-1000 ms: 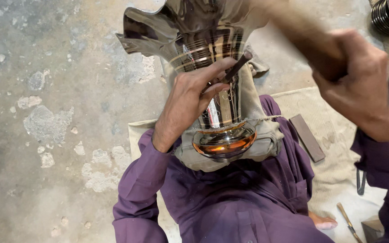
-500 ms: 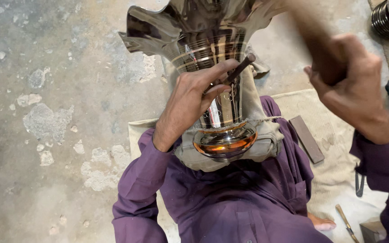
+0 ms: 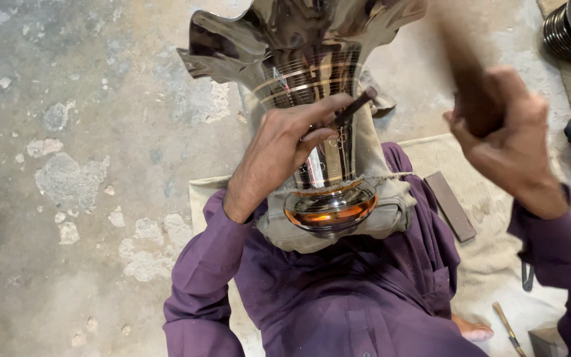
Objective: The person sits on the floor with a decorative metal vase held against a cloth cushion on their lap. They hold a small chisel against the vase surface and strike it with a wooden mallet, working an engraved pattern into the metal and repositioning the chisel repeatedly across the design.
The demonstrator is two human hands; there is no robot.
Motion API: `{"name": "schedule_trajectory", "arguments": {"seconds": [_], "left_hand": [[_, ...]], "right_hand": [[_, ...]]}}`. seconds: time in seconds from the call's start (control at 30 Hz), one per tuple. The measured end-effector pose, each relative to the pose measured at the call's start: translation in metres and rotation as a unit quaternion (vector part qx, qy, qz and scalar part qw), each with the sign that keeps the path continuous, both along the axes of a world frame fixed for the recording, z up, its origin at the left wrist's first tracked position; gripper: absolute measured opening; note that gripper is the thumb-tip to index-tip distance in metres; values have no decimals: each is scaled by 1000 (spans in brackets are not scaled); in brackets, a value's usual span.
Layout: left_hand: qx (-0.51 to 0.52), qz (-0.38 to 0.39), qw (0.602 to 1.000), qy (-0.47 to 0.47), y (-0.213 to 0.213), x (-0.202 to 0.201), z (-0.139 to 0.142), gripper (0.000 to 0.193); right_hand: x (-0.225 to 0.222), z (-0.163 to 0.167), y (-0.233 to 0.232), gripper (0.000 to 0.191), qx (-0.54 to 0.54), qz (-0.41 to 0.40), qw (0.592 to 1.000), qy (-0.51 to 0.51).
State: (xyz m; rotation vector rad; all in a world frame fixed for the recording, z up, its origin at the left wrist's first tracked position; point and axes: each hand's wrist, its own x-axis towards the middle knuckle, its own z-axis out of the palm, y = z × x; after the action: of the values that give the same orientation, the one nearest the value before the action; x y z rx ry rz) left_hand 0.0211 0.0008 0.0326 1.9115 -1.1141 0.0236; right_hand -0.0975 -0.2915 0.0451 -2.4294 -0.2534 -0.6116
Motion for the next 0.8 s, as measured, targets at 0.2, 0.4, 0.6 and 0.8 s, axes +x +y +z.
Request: {"name": "schedule_trajectory", "arguments": {"seconds": [0.2,0.4,0.6,0.8], "left_hand": [[8,-22,1000,-5,2,0,4,47],[56,-39,998,-17,0,3,6,50],[130,-57,990,-24,0,9,4,49],[110,-80,982,-128,1,13,2,41]], "right_hand": [[-5,-35,-19,30,-102,-76,992,5],[-13,-62,-27,19,-88,-89,992,5],[-21,-74,-10,20,-49,-62,994,-71],[-33,-89,-16,23,-70,-72,991,-82]]}}
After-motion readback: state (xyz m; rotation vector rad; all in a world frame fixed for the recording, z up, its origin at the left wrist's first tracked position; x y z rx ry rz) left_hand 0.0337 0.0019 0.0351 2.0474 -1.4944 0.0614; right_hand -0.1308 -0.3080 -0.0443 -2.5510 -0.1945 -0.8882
